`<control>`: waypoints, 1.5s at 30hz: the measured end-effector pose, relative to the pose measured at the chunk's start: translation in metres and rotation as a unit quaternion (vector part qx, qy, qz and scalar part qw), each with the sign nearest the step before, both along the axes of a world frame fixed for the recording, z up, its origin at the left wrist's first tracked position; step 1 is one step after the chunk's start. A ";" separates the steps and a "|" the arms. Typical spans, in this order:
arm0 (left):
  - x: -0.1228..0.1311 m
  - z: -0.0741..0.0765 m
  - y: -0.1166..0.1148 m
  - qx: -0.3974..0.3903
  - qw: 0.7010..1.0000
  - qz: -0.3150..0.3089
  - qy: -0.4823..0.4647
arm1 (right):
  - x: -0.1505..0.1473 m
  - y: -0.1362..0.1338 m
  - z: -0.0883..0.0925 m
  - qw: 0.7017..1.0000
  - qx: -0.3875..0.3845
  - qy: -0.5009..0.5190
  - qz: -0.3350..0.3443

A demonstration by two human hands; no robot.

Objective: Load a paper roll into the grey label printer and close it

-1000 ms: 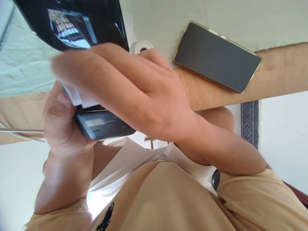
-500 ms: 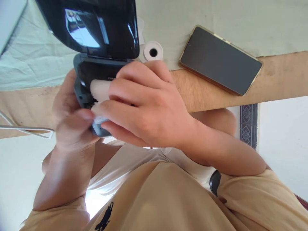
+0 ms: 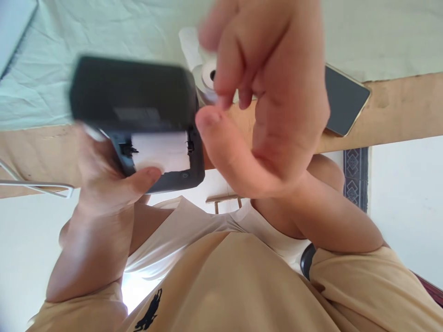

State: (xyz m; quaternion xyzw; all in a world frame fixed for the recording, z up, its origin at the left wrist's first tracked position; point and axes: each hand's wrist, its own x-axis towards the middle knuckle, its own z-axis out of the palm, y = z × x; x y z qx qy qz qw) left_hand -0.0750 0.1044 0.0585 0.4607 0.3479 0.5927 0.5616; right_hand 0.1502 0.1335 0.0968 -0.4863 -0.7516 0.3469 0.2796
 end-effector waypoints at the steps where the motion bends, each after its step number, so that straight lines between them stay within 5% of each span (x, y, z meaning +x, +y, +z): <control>1: -0.001 -0.001 0.001 0.023 0.999 -0.029 0.012 | -0.003 -0.001 -0.001 1.000 -0.006 0.002 0.000; 5: -0.003 -0.003 0.003 0.062 0.993 -0.098 0.007 | -0.008 -0.009 0.002 1.000 -0.026 0.011 -0.004; 13: 0.007 0.023 -0.009 -0.051 0.998 -0.025 0.038 | -0.005 -0.015 0.015 0.996 -0.047 0.070 0.026; 21: 0.007 0.013 -0.004 -0.045 0.998 -0.036 -0.022 | -0.008 -0.010 0.010 0.997 -0.061 0.049 0.019; 28: 0.020 0.034 -0.002 -0.105 0.990 -0.020 -0.092 | -0.006 -0.013 0.006 0.998 -0.023 0.056 0.032; 32: 0.019 0.032 -0.003 -0.127 0.988 -0.020 -0.088 | -0.006 -0.014 0.007 0.998 -0.024 0.041 0.043; 37: 0.017 0.028 -0.005 -0.110 0.989 0.053 -0.083 | -0.007 -0.014 0.007 0.995 -0.020 0.078 0.056; 45: 0.012 0.033 -0.002 -0.143 0.987 0.057 -0.046 | -0.005 -0.012 0.010 0.995 0.009 0.083 0.061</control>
